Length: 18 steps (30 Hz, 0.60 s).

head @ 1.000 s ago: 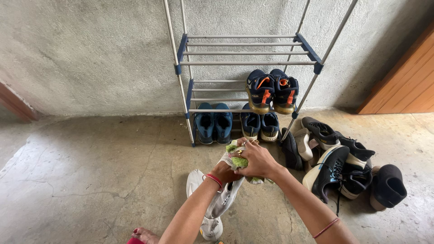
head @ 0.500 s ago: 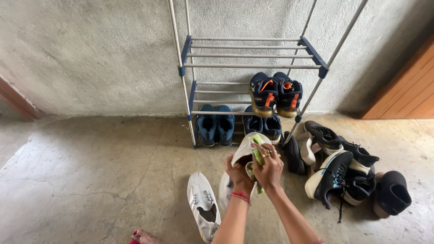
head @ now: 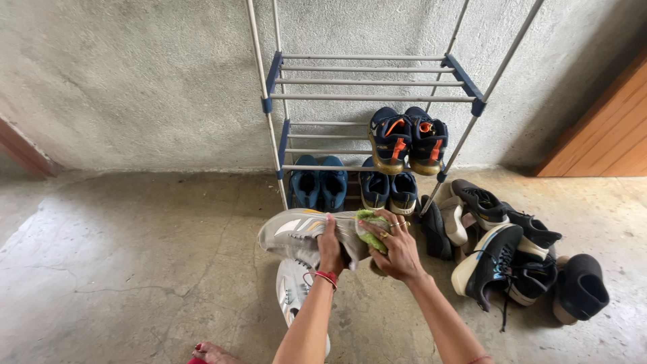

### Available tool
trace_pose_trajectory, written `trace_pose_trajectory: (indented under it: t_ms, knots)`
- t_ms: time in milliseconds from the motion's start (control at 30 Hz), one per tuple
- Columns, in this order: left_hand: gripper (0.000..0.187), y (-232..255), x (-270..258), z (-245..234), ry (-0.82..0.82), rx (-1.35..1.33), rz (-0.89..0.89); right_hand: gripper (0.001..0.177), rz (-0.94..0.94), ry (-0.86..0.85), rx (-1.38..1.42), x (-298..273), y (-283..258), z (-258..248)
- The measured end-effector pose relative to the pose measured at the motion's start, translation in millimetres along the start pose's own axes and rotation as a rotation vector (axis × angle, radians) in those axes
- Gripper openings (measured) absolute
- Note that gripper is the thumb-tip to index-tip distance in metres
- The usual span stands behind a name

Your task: The person wipes the exterior of several pairs of shoes with a cloth, then places them on a metal shoe rack. The person cleans a white sneaker, a black sneaker, and a blue sneaker, arranging them on the rack after cleaning.

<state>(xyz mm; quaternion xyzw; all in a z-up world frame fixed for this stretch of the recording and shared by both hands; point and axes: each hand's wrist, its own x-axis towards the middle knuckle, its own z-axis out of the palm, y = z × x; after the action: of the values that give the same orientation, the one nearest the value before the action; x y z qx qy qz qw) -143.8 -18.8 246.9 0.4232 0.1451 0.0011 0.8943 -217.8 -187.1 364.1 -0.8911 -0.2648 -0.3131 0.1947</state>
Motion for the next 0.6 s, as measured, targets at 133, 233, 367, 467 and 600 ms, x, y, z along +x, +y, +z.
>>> trace_pose_trajectory:
  t_ms: [133, 233, 367, 467, 600]
  knots:
    - [0.052, -11, 6, -16, -0.036, 0.154, 0.332, 0.033, 0.690, -0.214, 0.138, 9, 15, -3]
    - [0.055, -2, -3, -18, -0.072, 0.359, 0.396, 0.045, 0.495, -0.062, 0.199, 6, 20, -4]
    - [0.059, 18, -20, 1, -0.065, 0.603, 0.400, 0.051, 0.016, -0.155, 0.084, -2, 3, 17]
    - [0.065, 37, -27, 10, -0.069, 0.751, 0.432, 0.042, 0.313, -0.168, 0.084, 7, 23, 27]
    - [0.071, 52, -23, 13, -0.101, 0.973, 0.470, 0.042, 0.271, -0.130, 0.181, -15, 26, 43]
